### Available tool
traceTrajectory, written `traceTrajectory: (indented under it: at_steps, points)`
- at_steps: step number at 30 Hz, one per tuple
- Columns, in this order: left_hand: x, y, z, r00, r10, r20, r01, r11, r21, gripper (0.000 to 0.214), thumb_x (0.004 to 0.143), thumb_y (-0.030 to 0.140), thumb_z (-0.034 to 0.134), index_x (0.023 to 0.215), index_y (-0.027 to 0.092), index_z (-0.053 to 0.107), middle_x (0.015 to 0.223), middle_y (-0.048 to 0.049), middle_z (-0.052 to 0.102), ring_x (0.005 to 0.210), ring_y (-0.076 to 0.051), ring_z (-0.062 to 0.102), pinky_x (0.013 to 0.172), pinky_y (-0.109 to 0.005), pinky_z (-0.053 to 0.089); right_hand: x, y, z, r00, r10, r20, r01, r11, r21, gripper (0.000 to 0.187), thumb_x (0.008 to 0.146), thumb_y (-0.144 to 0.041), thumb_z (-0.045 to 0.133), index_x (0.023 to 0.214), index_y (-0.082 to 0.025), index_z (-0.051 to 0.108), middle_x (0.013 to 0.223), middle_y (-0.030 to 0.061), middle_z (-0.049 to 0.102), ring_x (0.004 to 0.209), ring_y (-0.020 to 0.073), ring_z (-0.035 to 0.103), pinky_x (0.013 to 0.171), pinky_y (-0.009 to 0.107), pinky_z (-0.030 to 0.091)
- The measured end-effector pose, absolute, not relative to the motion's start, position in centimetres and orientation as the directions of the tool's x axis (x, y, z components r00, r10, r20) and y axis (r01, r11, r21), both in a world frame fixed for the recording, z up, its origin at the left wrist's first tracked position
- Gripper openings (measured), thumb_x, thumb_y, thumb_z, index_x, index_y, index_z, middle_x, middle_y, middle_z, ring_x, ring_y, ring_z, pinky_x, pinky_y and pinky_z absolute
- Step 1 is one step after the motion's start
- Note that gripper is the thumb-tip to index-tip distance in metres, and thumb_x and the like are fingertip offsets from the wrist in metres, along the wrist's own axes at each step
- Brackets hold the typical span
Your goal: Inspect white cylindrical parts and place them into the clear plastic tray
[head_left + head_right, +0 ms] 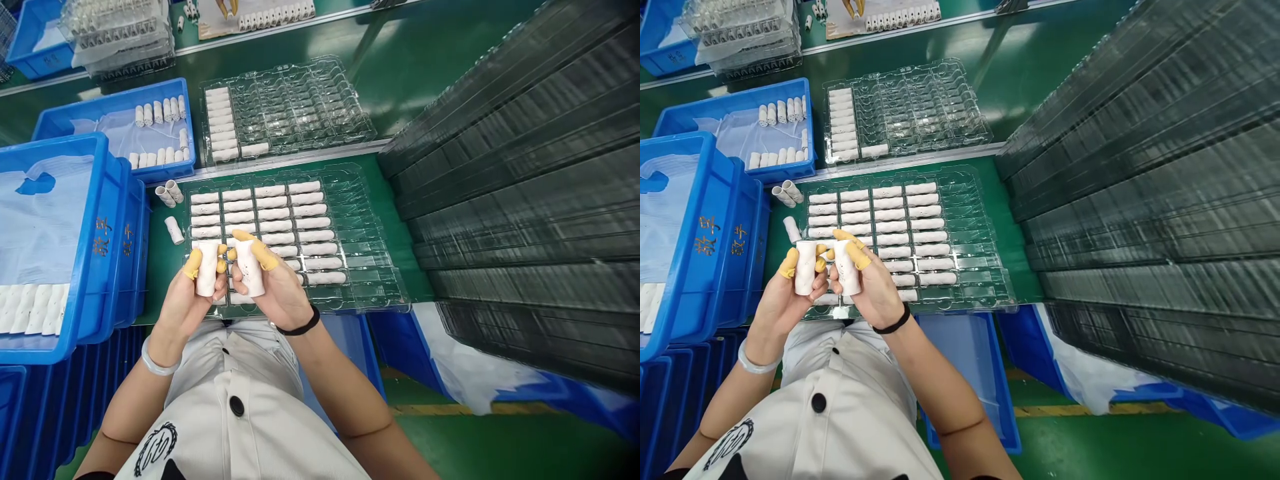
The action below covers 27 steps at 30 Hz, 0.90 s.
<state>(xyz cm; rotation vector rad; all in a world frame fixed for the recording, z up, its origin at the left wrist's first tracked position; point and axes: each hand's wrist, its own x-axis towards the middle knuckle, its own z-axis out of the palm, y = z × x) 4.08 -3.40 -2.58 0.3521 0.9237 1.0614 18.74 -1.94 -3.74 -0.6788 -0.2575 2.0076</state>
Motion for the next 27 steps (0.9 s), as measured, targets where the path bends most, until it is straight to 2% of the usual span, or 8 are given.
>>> traceTrajectory:
  at_steps: [3, 6, 9, 12, 15, 18, 23, 27]
  points:
    - [4.2, -3.4, -2.5, 0.142, 0.850, -0.507, -0.574, 0.488, 0.657, 0.034, 0.098, 0.036, 0.050, 0.097, 0.008, 0.070, 0.067, -0.0060, 0.059, 0.054, -0.011, 0.051, 0.049, -0.021, 0.044, 18.7, -1.8, -3.6, -0.408, 0.820, -0.402, -0.726, -0.558, -0.402, 0.029, 0.100, -0.034, 0.046, 0.116, -0.018, 0.064, 0.081, 0.0020, 0.066, 0.058, 0.0110, 0.057, 0.048, 0.022, 0.047]
    - [4.5, -3.3, -2.4, 0.103, 0.836, -0.538, -0.566, 0.494, 0.659, 0.032, 0.097, 0.032, 0.050, 0.090, 0.007, 0.070, 0.071, -0.0081, 0.061, 0.057, -0.012, 0.054, 0.051, -0.022, 0.046, 18.8, -1.7, -3.5, -0.424, 0.803, -0.419, -0.709, -0.582, -0.398, 0.033, 0.102, -0.031, 0.040, 0.119, -0.017, 0.065, 0.077, 0.0025, 0.067, 0.060, 0.0119, 0.058, 0.058, 0.024, 0.051]
    - [4.7, -3.3, -2.3, 0.083, 0.836, -0.542, -0.586, 0.481, 0.652, 0.033, 0.099, 0.034, 0.050, 0.094, 0.007, 0.070, 0.076, -0.0087, 0.062, 0.058, -0.011, 0.054, 0.052, -0.021, 0.047, 18.8, -1.8, -3.6, -0.418, 0.800, -0.431, -0.711, -0.583, -0.393, 0.031, 0.100, -0.027, 0.043, 0.117, -0.015, 0.067, 0.080, 0.0036, 0.069, 0.065, 0.0118, 0.060, 0.066, 0.025, 0.053]
    - [4.7, -3.4, -2.4, 0.096, 0.843, -0.529, -0.617, 0.467, 0.633, 0.037, 0.101, 0.038, 0.047, 0.101, 0.008, 0.070, 0.075, -0.0076, 0.061, 0.056, -0.010, 0.051, 0.050, -0.020, 0.045, 18.9, -1.9, -3.9, -0.408, 0.807, -0.426, -0.719, -0.572, -0.395, 0.024, 0.096, -0.029, 0.054, 0.105, -0.013, 0.069, 0.078, 0.0035, 0.069, 0.066, 0.0114, 0.061, 0.068, 0.023, 0.054]
    - [4.6, -3.5, -2.5, 0.125, 0.845, -0.521, -0.607, 0.480, 0.633, 0.040, 0.100, 0.042, 0.050, 0.095, 0.007, 0.069, 0.066, -0.0044, 0.055, 0.055, -0.010, 0.049, 0.047, -0.018, 0.042, 19.0, -2.1, -4.5, -0.420, 0.844, -0.334, -0.718, -0.534, -0.446, 0.024, 0.088, -0.036, 0.068, 0.097, -0.014, 0.068, 0.071, 0.0020, 0.066, 0.060, 0.0115, 0.058, 0.057, 0.022, 0.050]
    - [4.6, -3.5, -2.6, 0.120, 0.847, -0.517, -0.573, 0.485, 0.661, 0.038, 0.097, 0.044, 0.056, 0.094, 0.008, 0.069, 0.063, -0.0033, 0.054, 0.055, -0.011, 0.049, 0.049, -0.019, 0.044, 19.0, -2.2, -4.8, -0.436, 0.856, -0.278, -0.699, -0.517, -0.494, 0.032, 0.083, -0.042, 0.074, 0.100, -0.017, 0.065, 0.064, -0.0008, 0.062, 0.050, 0.0107, 0.050, 0.045, 0.021, 0.042]
    - [4.8, -3.4, -2.8, 0.046, 0.840, -0.540, -0.540, 0.476, 0.694, 0.035, 0.097, 0.041, 0.056, 0.093, 0.009, 0.069, 0.068, -0.0058, 0.060, 0.056, -0.012, 0.053, 0.052, -0.021, 0.047, 18.8, -2.0, -4.3, -0.407, 0.834, -0.373, -0.697, -0.547, -0.463, 0.031, 0.094, -0.042, 0.060, 0.109, -0.015, 0.065, 0.065, 0.0004, 0.062, 0.055, 0.0113, 0.053, 0.055, 0.024, 0.047]
    - [4.7, -3.4, -2.8, 0.104, 0.849, -0.518, -0.586, 0.473, 0.658, 0.036, 0.096, 0.042, 0.058, 0.102, 0.009, 0.070, 0.072, -0.0057, 0.060, 0.055, -0.010, 0.050, 0.047, -0.019, 0.042, 18.9, -1.9, -4.1, -0.397, 0.817, -0.418, -0.709, -0.563, -0.425, 0.021, 0.092, -0.030, 0.059, 0.101, -0.012, 0.067, 0.075, 0.0031, 0.067, 0.062, 0.0114, 0.059, 0.062, 0.024, 0.051]
